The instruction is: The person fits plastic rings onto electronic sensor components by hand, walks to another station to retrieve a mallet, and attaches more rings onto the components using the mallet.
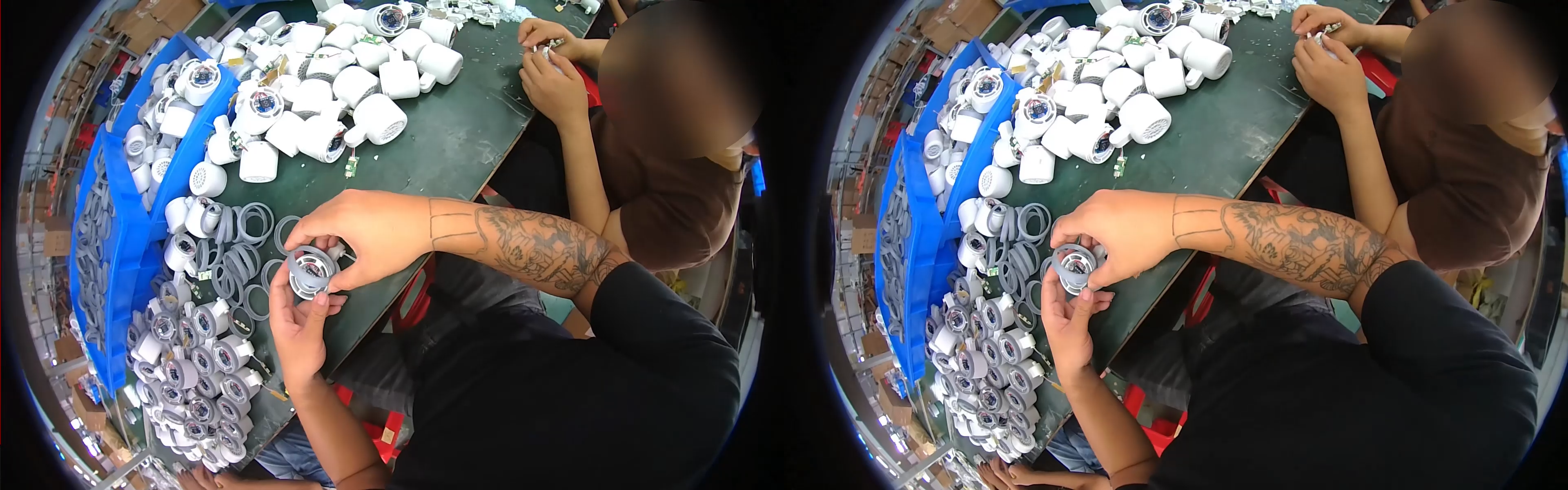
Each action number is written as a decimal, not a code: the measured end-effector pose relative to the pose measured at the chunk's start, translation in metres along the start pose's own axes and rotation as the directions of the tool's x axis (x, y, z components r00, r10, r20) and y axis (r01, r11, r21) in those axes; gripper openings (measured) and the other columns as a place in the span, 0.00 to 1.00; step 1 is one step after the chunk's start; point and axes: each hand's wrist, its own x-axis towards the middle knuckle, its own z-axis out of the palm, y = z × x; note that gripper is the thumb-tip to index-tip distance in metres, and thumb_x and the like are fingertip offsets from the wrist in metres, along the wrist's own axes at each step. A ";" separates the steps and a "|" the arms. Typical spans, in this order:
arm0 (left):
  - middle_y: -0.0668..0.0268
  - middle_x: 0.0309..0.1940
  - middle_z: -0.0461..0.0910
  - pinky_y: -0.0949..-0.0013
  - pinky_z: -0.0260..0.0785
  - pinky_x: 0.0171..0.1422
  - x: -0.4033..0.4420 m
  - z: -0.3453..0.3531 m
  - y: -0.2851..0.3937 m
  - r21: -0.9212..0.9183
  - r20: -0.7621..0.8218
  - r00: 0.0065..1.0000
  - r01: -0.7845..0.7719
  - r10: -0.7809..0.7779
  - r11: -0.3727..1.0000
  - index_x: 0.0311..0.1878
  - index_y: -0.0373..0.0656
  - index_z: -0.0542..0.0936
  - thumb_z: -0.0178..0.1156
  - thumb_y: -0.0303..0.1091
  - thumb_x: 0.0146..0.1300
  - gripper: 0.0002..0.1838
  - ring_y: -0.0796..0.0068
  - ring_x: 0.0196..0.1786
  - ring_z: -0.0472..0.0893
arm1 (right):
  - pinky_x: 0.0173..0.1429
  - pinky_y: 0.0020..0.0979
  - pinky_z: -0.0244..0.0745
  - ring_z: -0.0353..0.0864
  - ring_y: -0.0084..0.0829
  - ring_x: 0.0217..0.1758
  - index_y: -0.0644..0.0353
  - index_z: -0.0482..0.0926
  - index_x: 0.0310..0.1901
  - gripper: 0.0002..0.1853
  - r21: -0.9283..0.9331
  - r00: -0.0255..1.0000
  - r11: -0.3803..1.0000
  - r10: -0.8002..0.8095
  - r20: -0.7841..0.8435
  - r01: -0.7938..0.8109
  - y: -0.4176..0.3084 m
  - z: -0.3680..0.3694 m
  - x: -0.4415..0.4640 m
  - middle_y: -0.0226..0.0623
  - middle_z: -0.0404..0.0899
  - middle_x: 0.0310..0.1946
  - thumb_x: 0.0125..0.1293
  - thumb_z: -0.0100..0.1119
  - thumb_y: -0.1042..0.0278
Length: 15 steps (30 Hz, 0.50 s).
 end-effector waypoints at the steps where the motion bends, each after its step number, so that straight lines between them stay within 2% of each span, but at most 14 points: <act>1: 0.54 0.64 0.78 0.67 0.85 0.52 0.000 0.000 0.001 -0.002 0.002 1.000 0.001 -0.001 1.000 0.79 0.32 0.63 0.65 0.24 0.75 0.34 0.70 0.46 0.89 | 0.58 0.39 0.86 0.90 0.42 0.52 0.63 0.80 0.65 0.33 -0.001 1.000 1.000 0.003 0.000 -0.003 0.001 0.000 0.001 0.45 0.87 0.51 0.56 0.80 0.69; 10: 0.57 0.61 0.81 0.67 0.85 0.55 0.001 -0.004 0.001 -0.029 0.044 0.999 0.029 -0.027 0.999 0.78 0.33 0.66 0.65 0.25 0.75 0.32 0.71 0.49 0.88 | 0.59 0.41 0.85 0.89 0.45 0.54 0.62 0.81 0.63 0.33 -0.025 0.999 0.998 -0.053 -0.011 0.053 0.003 0.002 0.003 0.45 0.86 0.52 0.54 0.79 0.69; 15: 0.58 0.60 0.81 0.66 0.84 0.56 0.001 -0.010 -0.003 -0.023 0.071 0.997 0.026 -0.024 0.999 0.79 0.34 0.65 0.65 0.24 0.75 0.33 0.70 0.50 0.88 | 0.60 0.44 0.83 0.86 0.48 0.55 0.60 0.84 0.58 0.29 -0.113 0.987 0.980 -0.163 -0.004 0.162 0.007 0.013 0.009 0.43 0.86 0.49 0.52 0.80 0.68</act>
